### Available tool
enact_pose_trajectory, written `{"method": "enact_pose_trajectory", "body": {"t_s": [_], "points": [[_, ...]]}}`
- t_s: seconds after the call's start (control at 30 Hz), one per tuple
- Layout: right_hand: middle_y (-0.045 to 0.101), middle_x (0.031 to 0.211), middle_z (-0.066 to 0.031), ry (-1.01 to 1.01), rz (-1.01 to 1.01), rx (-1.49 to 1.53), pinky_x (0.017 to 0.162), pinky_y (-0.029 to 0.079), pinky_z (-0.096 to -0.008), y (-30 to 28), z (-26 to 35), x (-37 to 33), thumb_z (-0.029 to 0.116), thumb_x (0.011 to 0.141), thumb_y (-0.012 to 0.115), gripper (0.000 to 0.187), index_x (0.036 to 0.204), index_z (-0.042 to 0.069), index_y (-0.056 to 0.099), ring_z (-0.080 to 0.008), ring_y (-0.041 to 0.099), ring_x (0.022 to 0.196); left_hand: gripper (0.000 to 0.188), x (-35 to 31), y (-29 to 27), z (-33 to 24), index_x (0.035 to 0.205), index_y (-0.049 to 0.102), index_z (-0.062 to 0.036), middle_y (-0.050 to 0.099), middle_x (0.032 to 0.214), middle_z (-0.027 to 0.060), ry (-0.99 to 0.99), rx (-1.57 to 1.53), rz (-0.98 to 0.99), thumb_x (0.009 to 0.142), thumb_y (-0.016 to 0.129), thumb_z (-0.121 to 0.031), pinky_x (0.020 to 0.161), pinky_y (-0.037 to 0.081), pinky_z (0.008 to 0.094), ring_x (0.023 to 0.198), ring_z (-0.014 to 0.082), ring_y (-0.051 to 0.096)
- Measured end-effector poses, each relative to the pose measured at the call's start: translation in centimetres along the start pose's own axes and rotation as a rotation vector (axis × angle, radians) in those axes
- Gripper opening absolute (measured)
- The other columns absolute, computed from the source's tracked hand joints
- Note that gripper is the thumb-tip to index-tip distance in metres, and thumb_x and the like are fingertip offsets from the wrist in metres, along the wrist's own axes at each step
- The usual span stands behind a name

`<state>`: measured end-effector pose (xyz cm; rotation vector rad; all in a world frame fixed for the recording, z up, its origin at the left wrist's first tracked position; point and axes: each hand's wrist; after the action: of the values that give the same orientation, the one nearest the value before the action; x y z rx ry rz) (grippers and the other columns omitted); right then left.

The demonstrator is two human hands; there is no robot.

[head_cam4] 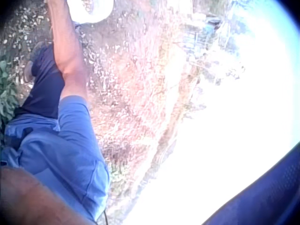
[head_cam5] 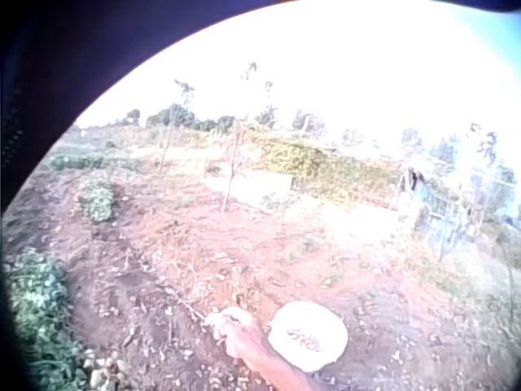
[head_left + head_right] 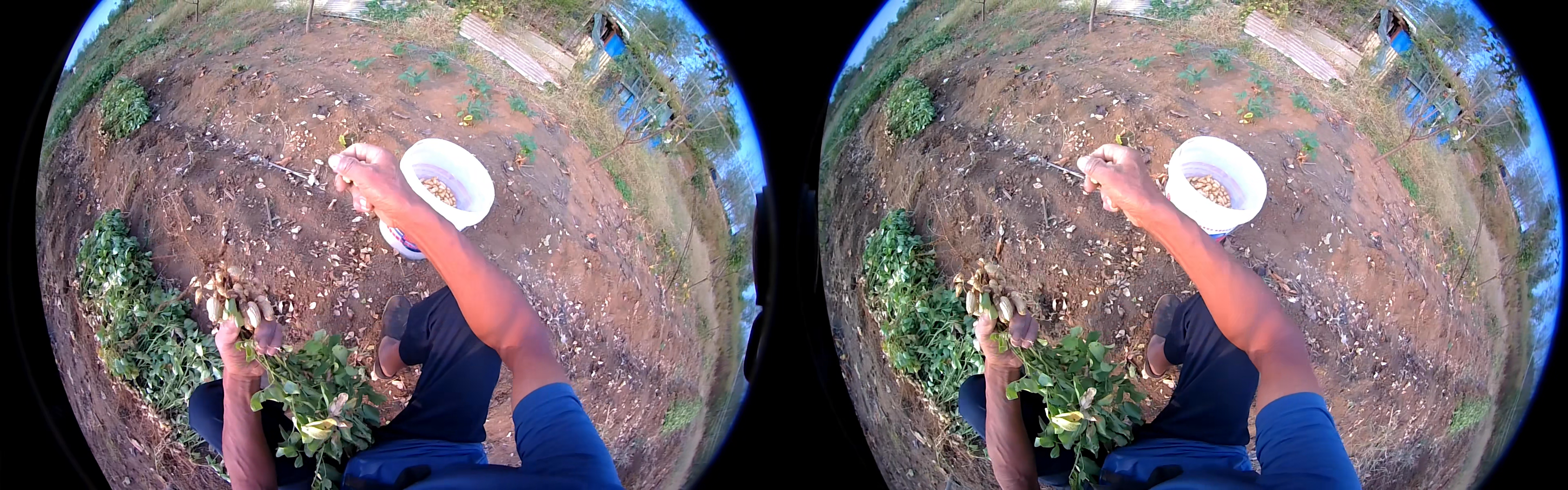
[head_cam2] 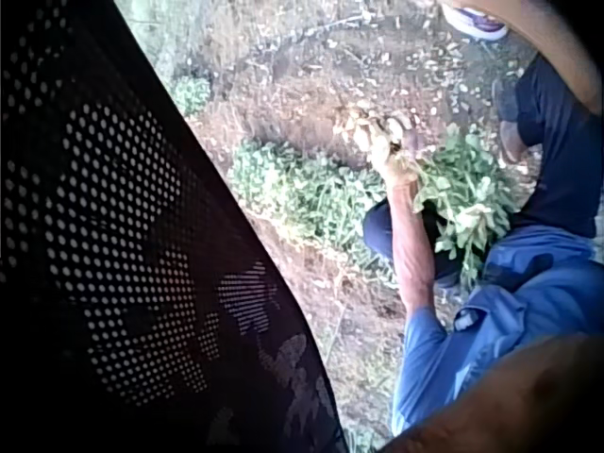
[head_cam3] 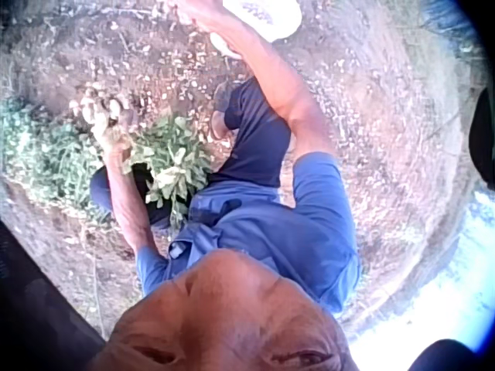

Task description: The person sits on the ground and repeatedly pulls peanut pods from uprooted peanut plants, placing them into a white bucket. The person handles multiple plants, removing pods one by one and discarding the stems.

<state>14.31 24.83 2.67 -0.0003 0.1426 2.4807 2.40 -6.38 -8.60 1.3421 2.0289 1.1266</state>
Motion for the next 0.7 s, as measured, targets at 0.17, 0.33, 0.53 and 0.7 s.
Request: {"method": "enact_pose_trajectory", "body": {"t_s": [0.17,0.33,0.53,0.7], "points": [[0.074,0.091,-0.0203,-0.147,-0.715,-0.771,0.083,0.054,-0.0436,-15.1,-2.2,4.3,0.040,0.092,0.070,0.041,0.106,0.001,0.069,-0.0340,0.073,0.091,0.038,0.9,1.9,0.6,0.104,0.067,-0.0034,0.060,0.070,0.0053,-0.066,-0.046,-0.027,0.089,0.070,-0.039,0.044,0.038,0.0301,0.044,0.0130,0.043],[0.040,0.153,-0.0287,0.412,-0.618,-1.331,0.112,0.044,-0.0504,-18.3,-6.1,2.4,0.048,0.085,0.077,0.091,0.152,0.000,0.037,-0.0465,0.048,0.137,0.050,1.0,1.5,0.3,0.104,0.064,-0.0047,0.051,0.061,0.0040,-0.108,0.047,-0.043,0.086,0.074,-0.050,0.045,0.037,0.0300,0.047,0.0144,0.045],[0.071,0.099,-0.0108,0.016,0.054,-0.621,0.076,0.054,-0.0317,-4.6,-1.3,0.8,0.030,0.096,0.072,0.040,0.118,-0.003,0.066,-0.0175,0.071,0.086,0.053,0.6,2.1,-0.7,0.103,0.061,-0.0040,0.049,0.059,0.0048,-0.054,0.041,-0.051,0.087,0.073,-0.053,0.047,0.039,0.0303,0.046,0.0151,0.044],[0.069,0.094,-0.0078,0.136,0.627,-0.387,0.071,0.054,-0.0283,6.0,1.1,-3.8,0.038,0.094,0.076,0.049,0.120,-0.002,0.064,-0.0120,0.068,0.078,0.049,0.8,2.0,0.0,0.106,0.062,-0.0043,0.052,0.060,0.0040,-0.049,-0.042,-0.049,0.086,0.076,-0.047,0.042,0.039,0.0303,0.045,0.0149,0.047]]}}
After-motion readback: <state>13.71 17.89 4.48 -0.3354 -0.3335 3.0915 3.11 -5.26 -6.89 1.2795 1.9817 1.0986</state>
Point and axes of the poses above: each hand's wrist, its own x-axis towards the middle knuckle, its own y-axis out of the palm, z = x × y
